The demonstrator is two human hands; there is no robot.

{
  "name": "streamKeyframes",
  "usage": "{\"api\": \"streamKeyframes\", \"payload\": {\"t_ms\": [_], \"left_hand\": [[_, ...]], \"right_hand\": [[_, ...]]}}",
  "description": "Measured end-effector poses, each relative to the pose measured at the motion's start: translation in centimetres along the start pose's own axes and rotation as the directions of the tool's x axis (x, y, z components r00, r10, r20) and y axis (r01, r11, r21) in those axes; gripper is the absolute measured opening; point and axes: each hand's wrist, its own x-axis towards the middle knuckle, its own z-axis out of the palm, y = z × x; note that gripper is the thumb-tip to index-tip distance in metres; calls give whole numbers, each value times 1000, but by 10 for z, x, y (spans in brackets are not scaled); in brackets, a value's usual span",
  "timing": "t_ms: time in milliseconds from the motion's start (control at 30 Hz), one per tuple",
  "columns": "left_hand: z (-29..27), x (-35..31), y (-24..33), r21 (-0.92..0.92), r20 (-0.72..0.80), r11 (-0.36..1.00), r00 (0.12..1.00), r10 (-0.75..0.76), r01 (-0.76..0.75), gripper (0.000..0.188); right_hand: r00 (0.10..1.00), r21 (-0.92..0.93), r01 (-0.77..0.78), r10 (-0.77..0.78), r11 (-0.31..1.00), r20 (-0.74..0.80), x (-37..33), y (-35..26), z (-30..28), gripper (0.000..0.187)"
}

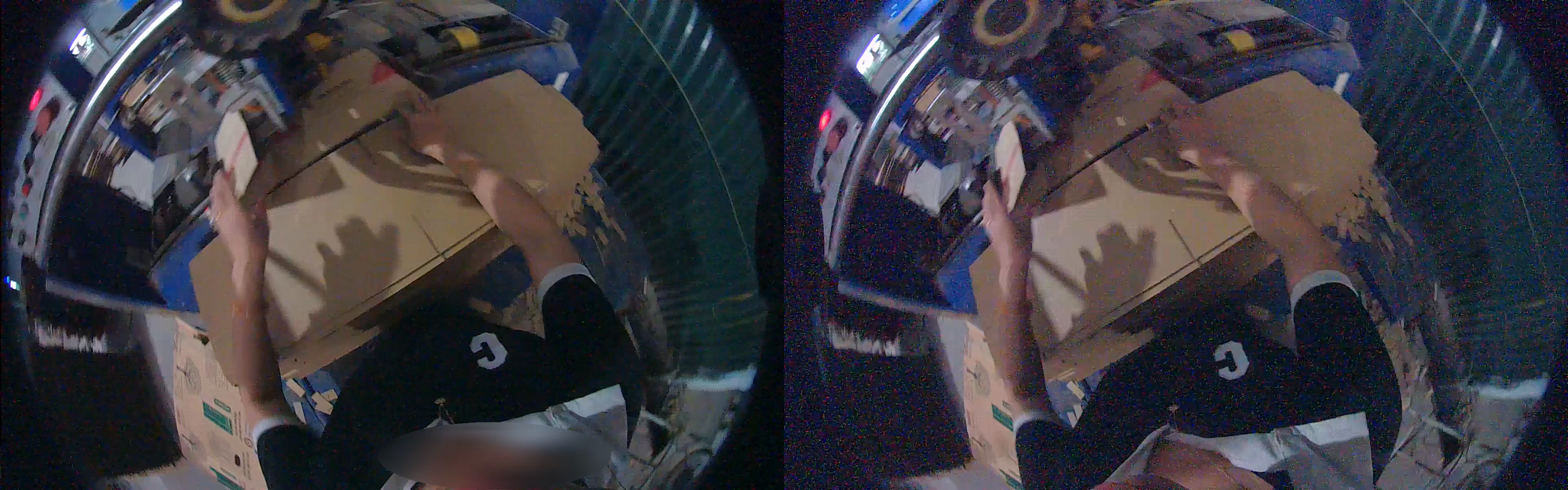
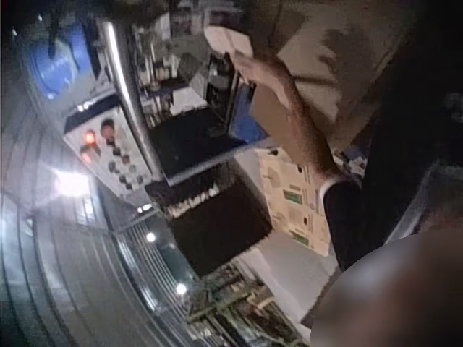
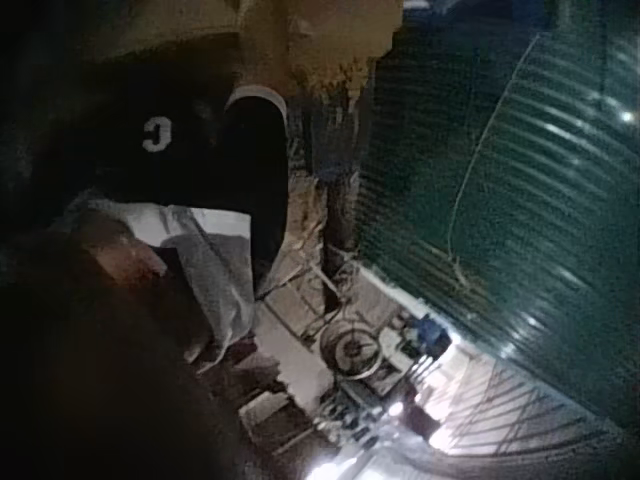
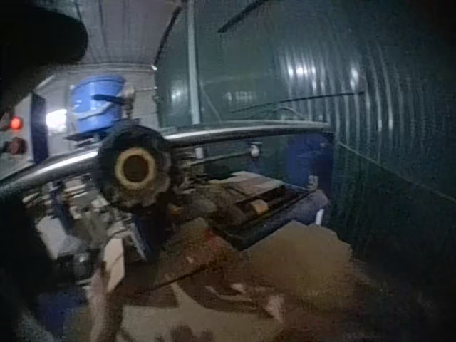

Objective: The person repeatedly folds flat cardboard sheets into box shapes on a workbench. They align flaps, press creases, and stack the folded boxes. The process is continuous and repetitive, with no tools visible.

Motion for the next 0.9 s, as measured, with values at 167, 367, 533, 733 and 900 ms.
{"api": "streamKeyframes", "payload": {"t_ms": [167, 367, 533, 733, 900], "left_hand": [[-94, -117, 26, -69, -389, 900, 819, -421, 430, 70], [-121, -212, -14, 235, -247, 357, 411, -877, 904, 74], [-117, -212, -23, -46, -284, 483, 452, -846, 875, 68], [-157, -206, -30, -301, -602, 720, 461, -652, 625, 52], [-163, -205, -51, -81, -436, 635, 545, -716, 768, 37]], "right_hand": [[824, 593, -460, 567, 661, 7, -92, 54, -92, 74], [551, 3, -834, 833, 552, -59, -180, 109, -105, 71], [625, -67, -781, 777, 621, -79, -180, 111, -96, 67], [338, 913, -269, 918, 307, -210, -166, 128, -91, 53], [231, 944, -91, 928, 319, -291, -124, 145, -97, 51]]}}
